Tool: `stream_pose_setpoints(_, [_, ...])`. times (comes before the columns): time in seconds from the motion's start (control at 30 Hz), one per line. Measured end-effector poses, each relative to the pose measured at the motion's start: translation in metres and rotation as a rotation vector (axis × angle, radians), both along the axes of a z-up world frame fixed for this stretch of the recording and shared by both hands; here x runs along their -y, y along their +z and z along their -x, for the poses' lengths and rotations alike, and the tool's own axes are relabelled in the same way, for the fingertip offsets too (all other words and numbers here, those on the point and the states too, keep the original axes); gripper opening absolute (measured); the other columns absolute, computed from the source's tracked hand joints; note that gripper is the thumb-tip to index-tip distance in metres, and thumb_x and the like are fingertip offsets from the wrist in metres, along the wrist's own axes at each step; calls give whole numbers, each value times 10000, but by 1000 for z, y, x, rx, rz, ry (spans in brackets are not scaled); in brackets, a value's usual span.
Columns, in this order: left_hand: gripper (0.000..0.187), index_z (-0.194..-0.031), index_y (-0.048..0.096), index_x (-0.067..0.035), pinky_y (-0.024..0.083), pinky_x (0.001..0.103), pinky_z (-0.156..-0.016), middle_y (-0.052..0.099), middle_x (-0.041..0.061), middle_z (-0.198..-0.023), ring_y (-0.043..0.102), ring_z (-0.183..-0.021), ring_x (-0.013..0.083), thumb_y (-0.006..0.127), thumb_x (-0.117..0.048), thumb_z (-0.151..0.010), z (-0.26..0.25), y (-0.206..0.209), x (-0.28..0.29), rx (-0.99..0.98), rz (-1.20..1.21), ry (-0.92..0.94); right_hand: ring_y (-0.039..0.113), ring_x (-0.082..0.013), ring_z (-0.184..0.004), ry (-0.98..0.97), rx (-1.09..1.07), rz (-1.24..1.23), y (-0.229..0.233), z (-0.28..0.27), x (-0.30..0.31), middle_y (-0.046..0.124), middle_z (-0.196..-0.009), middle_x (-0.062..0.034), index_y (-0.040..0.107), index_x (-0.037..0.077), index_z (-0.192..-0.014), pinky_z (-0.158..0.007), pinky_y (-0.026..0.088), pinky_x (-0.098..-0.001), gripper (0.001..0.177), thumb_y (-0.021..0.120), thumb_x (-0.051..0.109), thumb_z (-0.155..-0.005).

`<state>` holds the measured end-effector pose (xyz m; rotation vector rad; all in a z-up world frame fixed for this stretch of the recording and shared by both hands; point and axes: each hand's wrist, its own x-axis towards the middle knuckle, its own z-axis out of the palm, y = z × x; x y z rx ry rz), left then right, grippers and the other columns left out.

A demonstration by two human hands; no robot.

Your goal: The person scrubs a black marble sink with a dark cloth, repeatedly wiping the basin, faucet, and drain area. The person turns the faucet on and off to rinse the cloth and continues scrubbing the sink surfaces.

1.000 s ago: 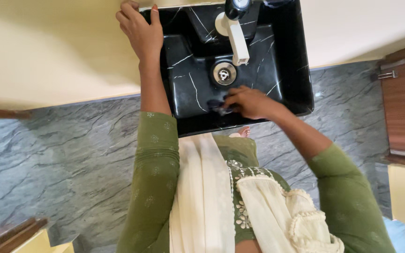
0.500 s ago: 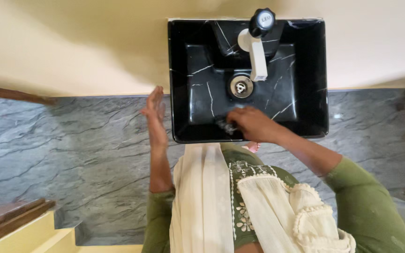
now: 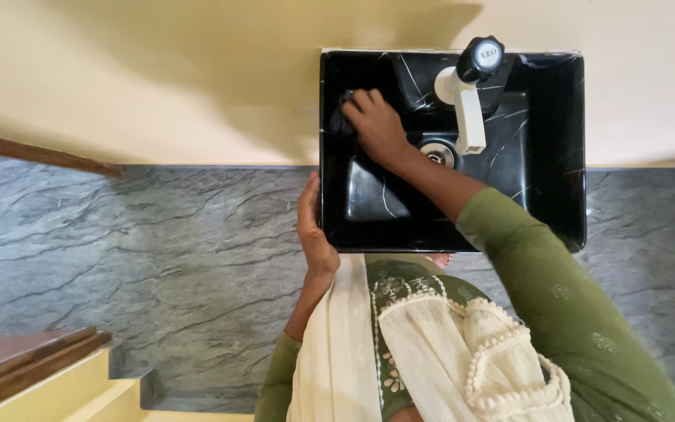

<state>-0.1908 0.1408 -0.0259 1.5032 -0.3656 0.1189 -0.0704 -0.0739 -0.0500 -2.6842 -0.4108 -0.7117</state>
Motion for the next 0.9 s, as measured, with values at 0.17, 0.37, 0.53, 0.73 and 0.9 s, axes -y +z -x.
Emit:
stream_pose_setpoints(0.17, [963, -1427, 565, 42, 280, 479, -1289, 472, 230, -1584, 424, -1512, 359, 228, -772, -1039, -2, 8, -2, 73, -116, 23, 612, -315, -983, -237, 24, 21, -6, -30, -13, 603, -1068, -79, 642, 76, -1090, -716, 578, -403, 295, 664, 3, -805])
stream_pose_setpoints(0.37, [902, -1389, 607, 18, 277, 513, -1288, 462, 226, -1583, 396, -1526, 384, 199, -721, -1070, 1, 14, -3, 155, -211, 32, 616, -340, -988, 129, -321, 14, 28, 53, -4, 636, -1039, -82, 707, 95, -1013, -759, 564, -454, 317, 675, -14, -717])
stream_pose_setpoints(0.53, [844, -1316, 659, 0, 302, 588, -1255, 495, 241, -1517, 383, -1505, 444, 201, -674, -1096, 12, 12, -11, 405, -497, 17, 625, -296, -1080, 334, -623, -47, 44, 140, 14, 672, -1179, -28, 747, 143, -1037, -826, 574, -414, 375, 673, -30, -713])
stream_pose_setpoints(0.73, [819, -1175, 745, -32, 347, 633, -1213, 647, 184, -1321, 522, -1387, 426, 223, -657, -1089, 15, 2, -8, 588, -568, 0, 682, -299, -1049, -42, -811, 47, 65, 205, 118, 691, -1149, -23, 783, 186, -1023, -817, 586, -430, 252, 744, 93, -792])
stream_pose_setpoints(0.9, [715, -1035, 767, -47, 376, 601, -1161, 722, 134, -1152, 621, -1247, 381, 270, -557, -1104, 13, 1, 0, 527, -477, 41, 736, -284, -894, -118, -879, 165, 73, 216, 144, 705, -1082, -17, 792, 221, -1061, -784, 613, -417, 277, 723, 118, -813])
